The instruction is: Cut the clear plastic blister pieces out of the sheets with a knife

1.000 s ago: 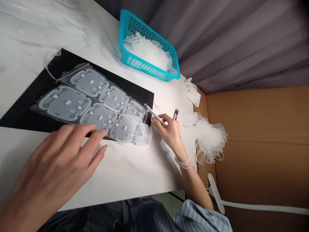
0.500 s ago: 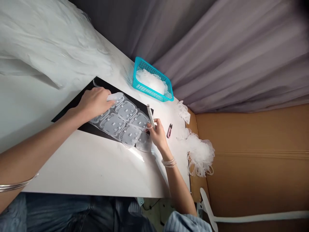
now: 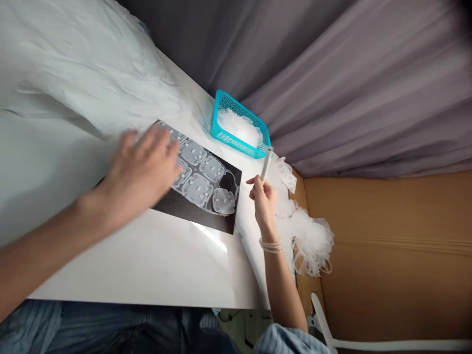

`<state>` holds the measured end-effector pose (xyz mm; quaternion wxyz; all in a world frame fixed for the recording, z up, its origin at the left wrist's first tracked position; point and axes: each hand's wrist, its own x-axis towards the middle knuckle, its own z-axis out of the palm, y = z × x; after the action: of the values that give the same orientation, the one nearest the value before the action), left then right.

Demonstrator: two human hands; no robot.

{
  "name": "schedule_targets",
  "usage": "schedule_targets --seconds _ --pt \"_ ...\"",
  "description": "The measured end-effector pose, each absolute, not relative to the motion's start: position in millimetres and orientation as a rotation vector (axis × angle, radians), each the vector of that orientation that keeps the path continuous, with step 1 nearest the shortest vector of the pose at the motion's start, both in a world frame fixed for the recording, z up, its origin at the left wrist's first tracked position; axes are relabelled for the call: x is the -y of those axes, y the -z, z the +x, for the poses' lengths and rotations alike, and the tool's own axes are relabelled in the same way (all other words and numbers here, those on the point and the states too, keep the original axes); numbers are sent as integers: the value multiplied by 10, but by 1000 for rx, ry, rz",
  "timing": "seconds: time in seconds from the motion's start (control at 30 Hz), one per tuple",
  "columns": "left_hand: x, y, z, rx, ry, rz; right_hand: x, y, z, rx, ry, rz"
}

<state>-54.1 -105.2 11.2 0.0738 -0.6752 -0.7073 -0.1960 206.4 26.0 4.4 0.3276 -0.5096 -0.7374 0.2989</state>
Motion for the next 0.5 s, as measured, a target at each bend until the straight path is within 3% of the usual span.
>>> schedule_targets --seconds 0.07,0.2,0.5 --pt "1262 173 -321 1856 577 -2337 -58 -103 2001 1879 -882 -1260" --pt "1593 556 -11 1923 512 -2344 262 -184 1783 1939 -989 -1159" --pt "1756 590 88 2025 671 -2261 509 9 1521 2235 -946 -878"
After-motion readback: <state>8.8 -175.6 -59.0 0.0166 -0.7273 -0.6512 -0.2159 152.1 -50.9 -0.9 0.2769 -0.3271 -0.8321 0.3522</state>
